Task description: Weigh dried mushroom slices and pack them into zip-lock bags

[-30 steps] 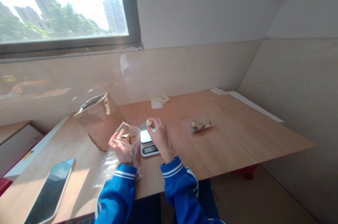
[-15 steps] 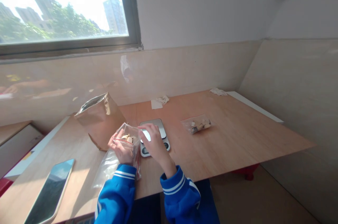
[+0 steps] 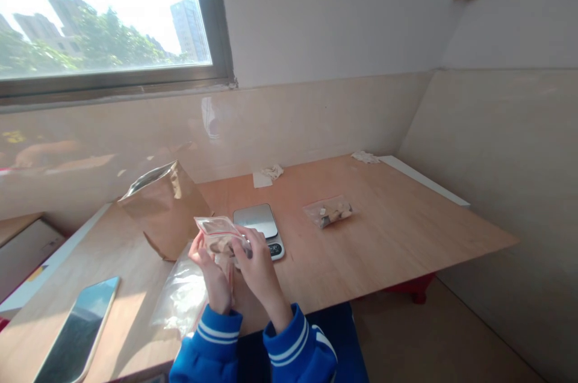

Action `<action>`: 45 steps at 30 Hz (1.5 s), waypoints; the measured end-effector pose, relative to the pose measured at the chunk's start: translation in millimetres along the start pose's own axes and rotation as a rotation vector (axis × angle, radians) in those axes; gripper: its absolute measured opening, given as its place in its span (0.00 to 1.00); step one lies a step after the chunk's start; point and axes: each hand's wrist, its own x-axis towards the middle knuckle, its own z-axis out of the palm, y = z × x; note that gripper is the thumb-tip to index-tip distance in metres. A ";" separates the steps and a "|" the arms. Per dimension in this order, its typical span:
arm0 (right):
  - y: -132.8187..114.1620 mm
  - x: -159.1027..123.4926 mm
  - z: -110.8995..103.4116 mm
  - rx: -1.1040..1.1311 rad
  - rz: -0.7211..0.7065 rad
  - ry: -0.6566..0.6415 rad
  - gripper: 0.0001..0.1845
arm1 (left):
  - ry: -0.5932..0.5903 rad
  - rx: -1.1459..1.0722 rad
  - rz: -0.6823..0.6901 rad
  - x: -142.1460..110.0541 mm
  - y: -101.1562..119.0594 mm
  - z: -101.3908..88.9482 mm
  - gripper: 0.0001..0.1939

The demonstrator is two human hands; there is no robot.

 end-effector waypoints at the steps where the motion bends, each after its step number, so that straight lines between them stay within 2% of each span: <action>1: -0.7 1.3 -6.0 0.007 -0.012 -0.025 0.14 | 0.035 0.000 -0.038 -0.2 5.0 -1.2 0.23; 5: 2.7 0.4 -24.7 0.108 0.027 -0.104 0.16 | 0.115 -0.028 -0.125 7.5 16.0 -11.6 0.26; 11: 8.4 -3.7 -39.8 0.242 0.200 -0.186 0.23 | -0.039 -0.057 -0.207 19.1 10.9 -33.6 0.25; 16: 19.8 -1.5 -58.1 0.244 0.244 -0.228 0.27 | -0.053 0.026 -0.182 19.4 10.6 -45.7 0.21; 23: 35.8 1.1 -71.3 0.263 0.266 -0.184 0.23 | -0.120 0.052 -0.170 15.3 16.9 -43.2 0.18; 31: 67.6 -1.1 -69.5 0.290 0.303 -0.054 0.20 | -0.367 0.086 -0.232 18.0 8.0 -46.4 0.19; 38: 76.2 -3.4 -79.0 0.237 0.285 -0.116 0.22 | -0.374 0.158 -0.266 21.3 -10.8 -52.6 0.18; 45: 77.3 -4.7 -87.1 0.236 0.261 -0.174 0.27 | -0.356 0.158 -0.275 19.5 -7.8 -51.8 0.19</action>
